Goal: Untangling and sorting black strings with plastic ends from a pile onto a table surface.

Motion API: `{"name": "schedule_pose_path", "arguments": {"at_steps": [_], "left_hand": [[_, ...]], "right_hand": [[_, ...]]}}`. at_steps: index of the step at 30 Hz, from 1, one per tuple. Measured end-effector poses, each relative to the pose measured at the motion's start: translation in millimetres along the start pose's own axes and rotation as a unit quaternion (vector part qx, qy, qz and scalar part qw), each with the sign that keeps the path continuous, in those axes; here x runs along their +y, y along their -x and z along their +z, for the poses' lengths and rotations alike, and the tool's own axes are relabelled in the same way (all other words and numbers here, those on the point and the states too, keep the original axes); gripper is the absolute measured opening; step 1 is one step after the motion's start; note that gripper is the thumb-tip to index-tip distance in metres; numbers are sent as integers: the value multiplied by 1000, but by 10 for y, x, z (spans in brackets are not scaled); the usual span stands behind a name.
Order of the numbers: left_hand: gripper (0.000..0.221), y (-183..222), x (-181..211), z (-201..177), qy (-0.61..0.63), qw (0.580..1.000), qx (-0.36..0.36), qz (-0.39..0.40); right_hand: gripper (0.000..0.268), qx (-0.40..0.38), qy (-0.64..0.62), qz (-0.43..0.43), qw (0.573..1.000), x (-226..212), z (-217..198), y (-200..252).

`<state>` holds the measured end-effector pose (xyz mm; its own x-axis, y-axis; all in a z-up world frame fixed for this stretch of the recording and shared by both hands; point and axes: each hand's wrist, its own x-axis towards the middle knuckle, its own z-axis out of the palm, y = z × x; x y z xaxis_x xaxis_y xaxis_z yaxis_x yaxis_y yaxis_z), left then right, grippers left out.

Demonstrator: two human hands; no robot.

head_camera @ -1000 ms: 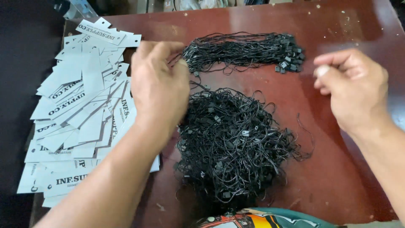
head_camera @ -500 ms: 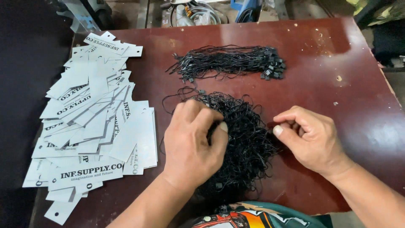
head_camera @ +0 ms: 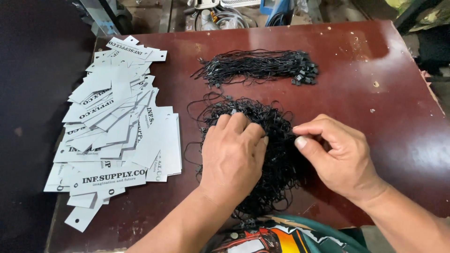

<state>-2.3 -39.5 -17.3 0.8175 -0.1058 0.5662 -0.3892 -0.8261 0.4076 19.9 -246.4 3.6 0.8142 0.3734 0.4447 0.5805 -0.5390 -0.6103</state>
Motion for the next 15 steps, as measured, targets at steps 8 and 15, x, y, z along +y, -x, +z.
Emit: {"name": "schedule_pose_path", "arguments": {"at_steps": [8, 15], "left_hand": [[12, -104, 146, -290, 194, 968, -56, -152], [19, -148, 27, -264, 125, 959, -135, -215]], "right_hand": [[18, -88, -80, 76, 990, -348, 65, -262], [5, -83, -101, 138, 982, -265, -171, -339]]}}
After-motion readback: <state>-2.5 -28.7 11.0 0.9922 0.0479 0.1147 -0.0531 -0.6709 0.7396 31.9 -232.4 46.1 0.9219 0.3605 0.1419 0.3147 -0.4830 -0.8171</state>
